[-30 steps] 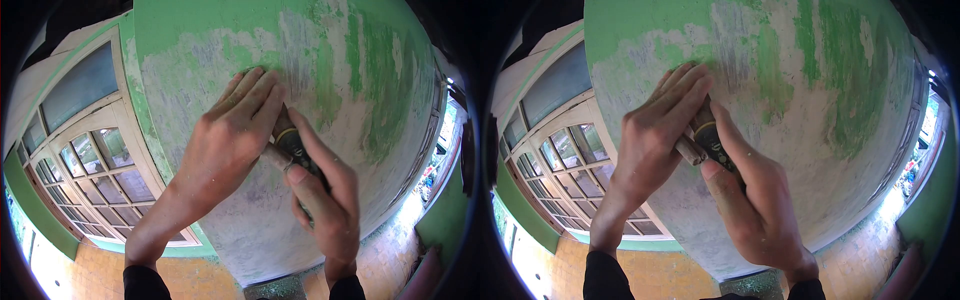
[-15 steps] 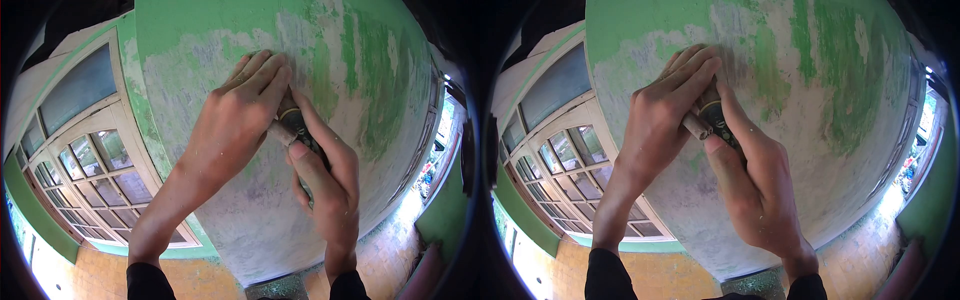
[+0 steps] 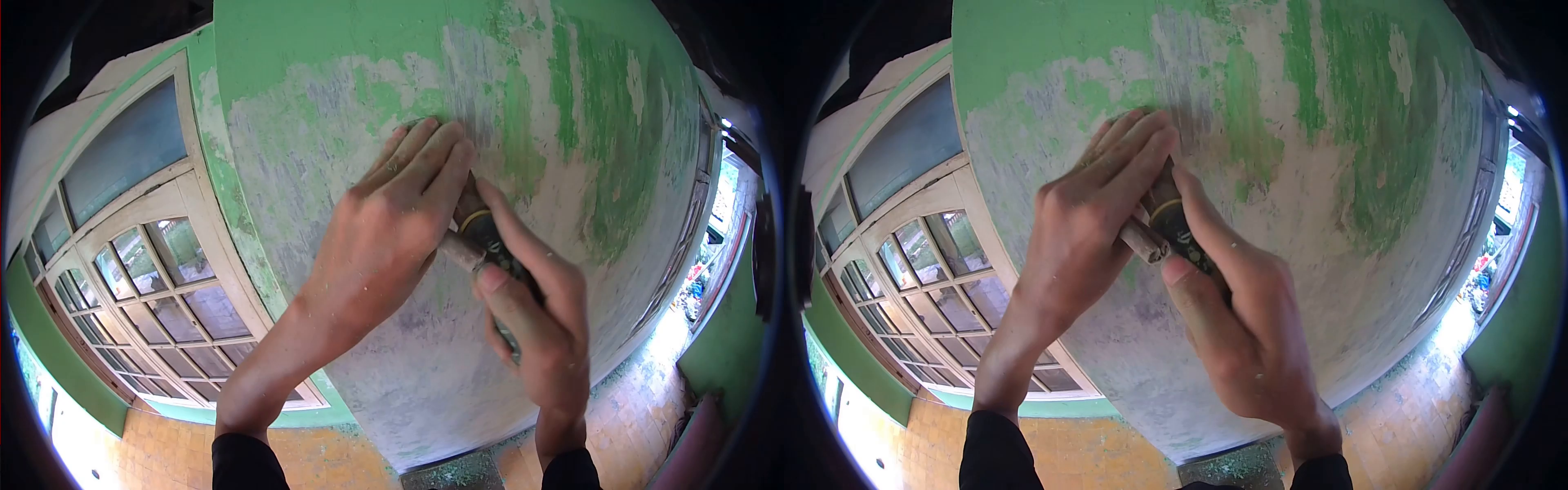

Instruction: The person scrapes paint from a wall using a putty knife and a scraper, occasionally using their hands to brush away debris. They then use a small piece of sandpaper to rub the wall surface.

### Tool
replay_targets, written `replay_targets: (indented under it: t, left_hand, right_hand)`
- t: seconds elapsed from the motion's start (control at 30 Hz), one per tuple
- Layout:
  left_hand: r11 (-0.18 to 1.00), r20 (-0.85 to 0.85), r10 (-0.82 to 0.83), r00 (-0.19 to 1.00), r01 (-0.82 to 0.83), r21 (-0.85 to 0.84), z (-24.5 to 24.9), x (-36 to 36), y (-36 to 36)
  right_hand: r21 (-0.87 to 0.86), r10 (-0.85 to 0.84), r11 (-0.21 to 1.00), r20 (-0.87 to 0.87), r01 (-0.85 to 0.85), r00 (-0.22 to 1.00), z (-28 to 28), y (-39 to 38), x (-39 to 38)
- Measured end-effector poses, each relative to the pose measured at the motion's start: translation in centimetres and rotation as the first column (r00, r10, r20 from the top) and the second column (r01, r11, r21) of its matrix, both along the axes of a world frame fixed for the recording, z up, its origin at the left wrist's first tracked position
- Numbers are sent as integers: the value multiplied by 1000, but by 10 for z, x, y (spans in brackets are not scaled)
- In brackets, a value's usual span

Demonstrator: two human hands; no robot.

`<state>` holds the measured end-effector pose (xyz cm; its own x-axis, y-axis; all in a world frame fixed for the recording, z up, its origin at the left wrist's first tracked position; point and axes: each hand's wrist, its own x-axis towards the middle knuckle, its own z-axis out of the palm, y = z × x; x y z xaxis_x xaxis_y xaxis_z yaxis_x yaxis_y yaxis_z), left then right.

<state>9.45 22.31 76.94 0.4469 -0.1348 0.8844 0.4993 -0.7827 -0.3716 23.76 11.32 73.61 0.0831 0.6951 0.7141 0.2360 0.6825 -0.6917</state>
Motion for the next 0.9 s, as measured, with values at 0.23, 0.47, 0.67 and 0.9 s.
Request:
replay_targets:
  t: [0.23,0.47,0.67,0.9]
  left_hand:
    - [998,16,56,998,-56,15,-3,-3,-1]
    - [993,12,112,994,-111,-42,-10,-11,-15]
    - [990,46,141,989,-140,-29,-3,-15,-15]
    - [991,35,126,991,-125,-43,14,-21,-15]
  right_hand:
    - [70,7,998,25,-9,1000,-17,12,0]
    - [-32,121,992,-23,-121,992,-6,9,0]
    - [-92,181,979,-44,-184,983,6,9,-4]
    - [-63,138,988,-15,-139,990,7,8,-10]
